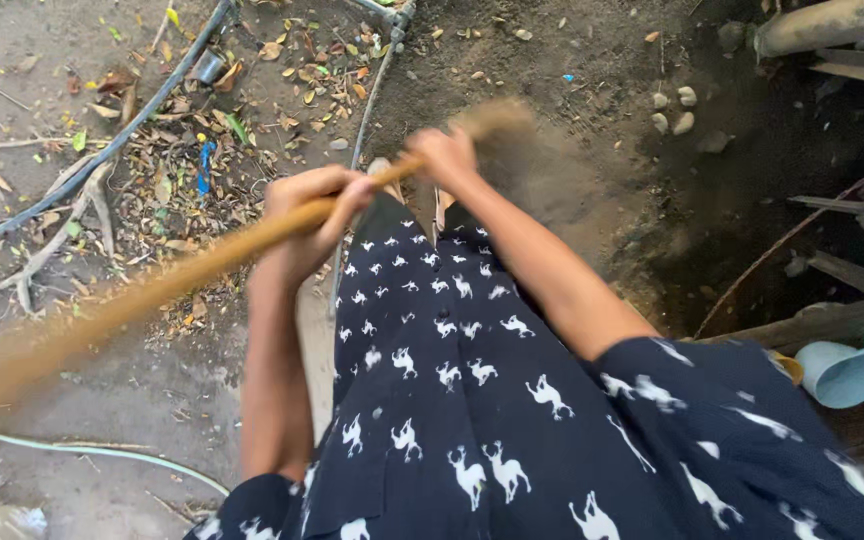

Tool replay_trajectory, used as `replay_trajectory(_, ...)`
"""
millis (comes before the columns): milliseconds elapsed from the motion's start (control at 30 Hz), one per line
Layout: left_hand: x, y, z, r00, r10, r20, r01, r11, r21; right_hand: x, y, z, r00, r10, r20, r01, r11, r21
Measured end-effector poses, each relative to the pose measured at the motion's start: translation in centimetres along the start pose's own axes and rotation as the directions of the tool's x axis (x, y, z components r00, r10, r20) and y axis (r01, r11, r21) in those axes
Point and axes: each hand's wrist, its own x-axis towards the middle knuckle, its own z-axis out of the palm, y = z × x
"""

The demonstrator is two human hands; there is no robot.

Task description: The person sweeps dry leaves, dirt, and debris across the ground using a long-handled broom.

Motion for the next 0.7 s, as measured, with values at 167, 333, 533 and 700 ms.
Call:
replay_trajectory(167, -1.3, 4.6, -6.9, 0.966, 0.144, -0.214, -0.138, 0.989, 0.046, 10.7, -9.7, -7.2, 0.895, -0.012, -0.446, 0.147, 0.951, 0.27)
replay_trajectory(333, 0.8, 4.1, -10.3, 0.949, 0.185, -0.257, -0.234, 0.957, -0.173, 10.9, -10.6, -11.8, 0.977, 0.029, -0.214, 0.046, 0.94, 0.338)
replay_trajectory(533, 9.8, -3.8, -5.2, 0.999, 0.013, 0.032, -0.003, 0.953, -0.304, 2.6, 1.5, -6.1, 0.983, 0.184, 0.002, -0.184, 0.983, 0.02)
replay_trajectory(700, 14.6, -8.0, -3.8, 0.989, 0.054, 0.137, 0.001, 0.928, -0.372, 4.9, 5.3, -1.2, 0.826, 0.432, 0.362, -0.455, 0.89, -0.025)
